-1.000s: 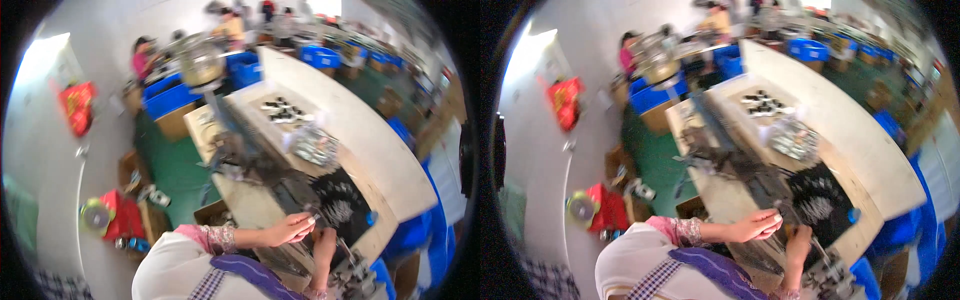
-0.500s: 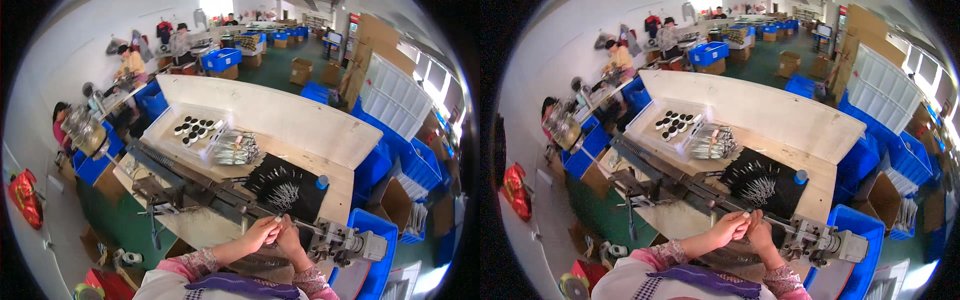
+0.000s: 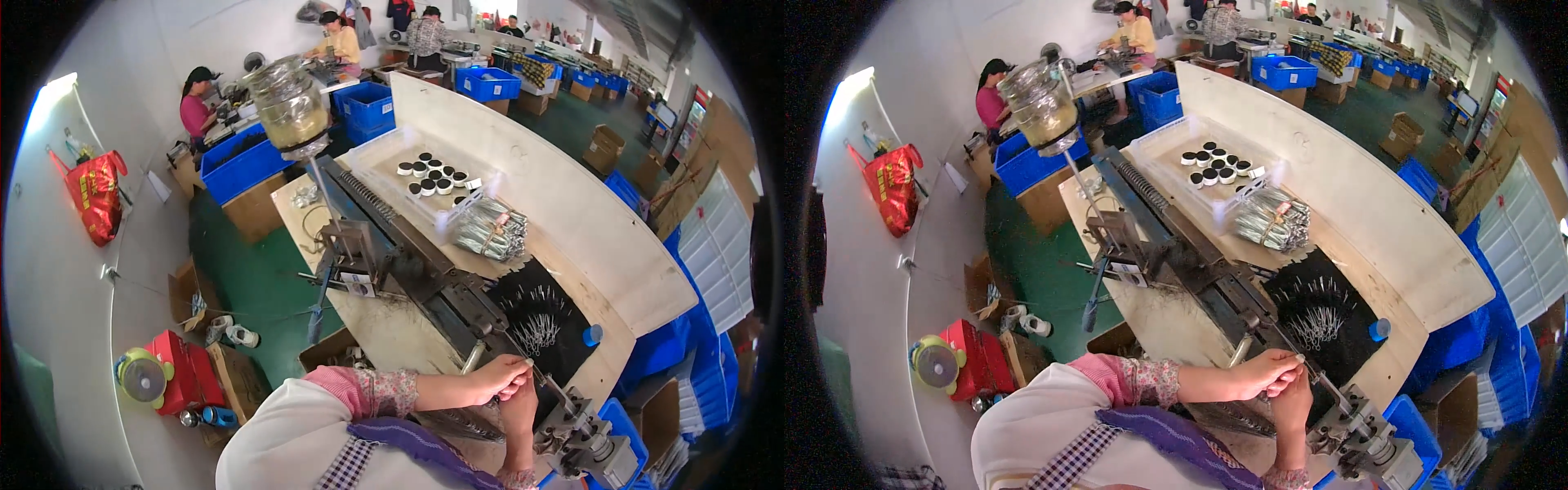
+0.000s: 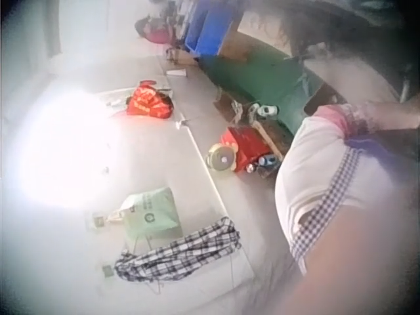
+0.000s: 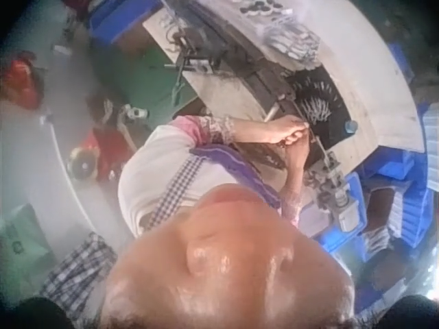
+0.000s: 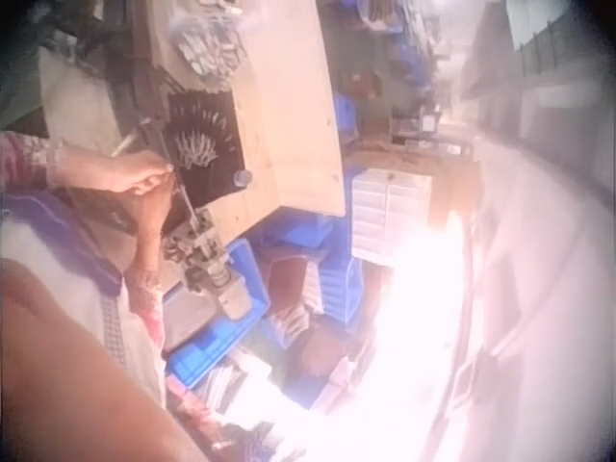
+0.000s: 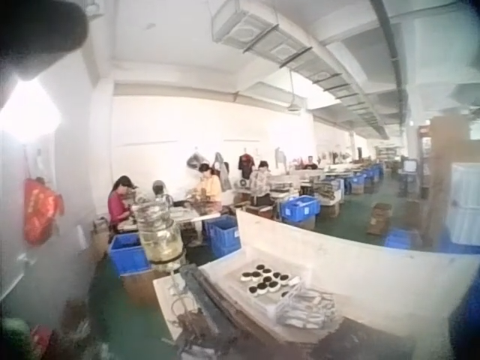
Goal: Manually assemble and check small metallic components using a specialized assembly fixture.
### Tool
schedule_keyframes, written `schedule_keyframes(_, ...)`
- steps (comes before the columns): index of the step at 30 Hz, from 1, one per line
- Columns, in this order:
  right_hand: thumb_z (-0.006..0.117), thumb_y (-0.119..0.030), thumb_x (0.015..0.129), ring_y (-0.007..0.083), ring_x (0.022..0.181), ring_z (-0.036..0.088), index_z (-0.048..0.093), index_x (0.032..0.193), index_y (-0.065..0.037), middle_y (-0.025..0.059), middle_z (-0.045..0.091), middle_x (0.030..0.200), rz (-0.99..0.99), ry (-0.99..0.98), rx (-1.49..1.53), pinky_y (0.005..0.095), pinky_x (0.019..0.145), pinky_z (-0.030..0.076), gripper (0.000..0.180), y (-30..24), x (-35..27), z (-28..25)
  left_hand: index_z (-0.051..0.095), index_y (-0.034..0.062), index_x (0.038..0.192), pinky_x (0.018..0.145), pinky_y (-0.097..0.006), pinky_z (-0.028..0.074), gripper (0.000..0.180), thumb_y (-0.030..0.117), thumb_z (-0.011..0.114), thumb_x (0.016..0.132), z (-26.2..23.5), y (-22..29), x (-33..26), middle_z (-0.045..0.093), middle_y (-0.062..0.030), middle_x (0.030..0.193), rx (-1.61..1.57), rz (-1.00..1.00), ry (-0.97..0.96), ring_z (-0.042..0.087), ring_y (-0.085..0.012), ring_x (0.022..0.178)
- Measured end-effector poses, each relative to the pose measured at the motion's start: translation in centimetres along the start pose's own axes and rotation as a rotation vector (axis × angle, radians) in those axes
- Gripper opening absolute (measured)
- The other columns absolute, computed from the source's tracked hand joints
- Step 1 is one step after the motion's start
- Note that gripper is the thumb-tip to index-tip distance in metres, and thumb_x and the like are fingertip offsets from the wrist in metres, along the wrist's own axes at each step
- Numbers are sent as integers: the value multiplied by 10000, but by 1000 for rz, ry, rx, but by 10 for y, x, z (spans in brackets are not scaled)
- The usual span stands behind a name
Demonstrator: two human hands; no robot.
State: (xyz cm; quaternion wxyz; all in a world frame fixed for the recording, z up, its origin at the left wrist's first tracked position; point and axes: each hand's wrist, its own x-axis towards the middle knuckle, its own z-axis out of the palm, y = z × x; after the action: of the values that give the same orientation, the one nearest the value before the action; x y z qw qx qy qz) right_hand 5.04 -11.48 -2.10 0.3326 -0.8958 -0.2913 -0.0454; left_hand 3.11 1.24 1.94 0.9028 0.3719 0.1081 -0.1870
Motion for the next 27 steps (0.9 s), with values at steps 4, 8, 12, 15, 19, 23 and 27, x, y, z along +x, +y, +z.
schedule_keyframes(4, 651, -119, 782, 357, 793, 603, 514, 939, -19, 155, 582, 859, -71, -124, -163, 428, 631, 495, 232, -11, -26, -33, 498, 94, 836, 423, -234, 239, 287, 310, 443, 1016, -1, 3, -1, 354, 68, 605, -59, 26, 56, 290, -49, 481)
schedule_keyframes(8, 652, -86, 784, 360, 779, 613, 532, 910, -18, 175, 597, 826, 16, -361, -160, 439, 647, 481, 187, -34, -39, -83, 506, 84, 833, 414, -237, 250, 337, 344, 408, 1024, -6, 0, -7, 383, 61, 615, 133, 203, 121, 291, -50, 464)
schedule_keyframes(12, 609, -44, 815, 385, 745, 611, 567, 911, -13, 198, 619, 811, 9, -180, -16, 436, 652, 468, 109, -59, -11, -122, 521, 76, 855, 403, -225, 273, 341, 348, 403, 1025, -5, -2, -8, 406, 46, 610, 248, 253, 227, 338, -45, 452)
schedule_keyframes(15, 467, -59, 924, 427, 906, 588, 558, 1068, 33, 244, 615, 952, -8, 161, -121, 457, 775, 456, 193, -46, 35, -120, 536, 64, 852, 406, -223, 281, 357, 359, 424, 1017, -9, -9, -4, 420, 44, 595, 224, 281, 143, 363, -45, 454)
schedule_keyframes(19, 481, -54, 872, 405, 960, 598, 601, 1094, 24, 236, 628, 1024, -126, -130, -133, 421, 831, 471, 264, -19, 73, -88, 604, 75, 816, 416, -235, 300, 336, 321, 462, 995, -3, -20, 8, 483, 29, 607, 279, 316, 209, 389, -58, 463)
schedule_keyframes(23, 521, -78, 873, 227, 644, 628, 634, 1041, 65, 173, 633, 731, 97, -476, 301, 341, 644, 497, 247, -32, 98, -81, 658, 74, 851, 437, -248, 338, 266, 257, 501, 965, -4, 1, -1, 500, 15, 604, 237, 263, 390, 420, -83, 480)
schedule_keyframes(27, 575, -96, 874, 124, 603, 585, 635, 1030, 92, 116, 658, 730, 142, -413, 370, 285, 597, 493, 252, -29, 93, -84, 619, 68, 860, 429, -244, 274, 221, 228, 516, 971, -5, 10, -9, 437, 30, 575, 208, 203, 302, 355, -70, 461)
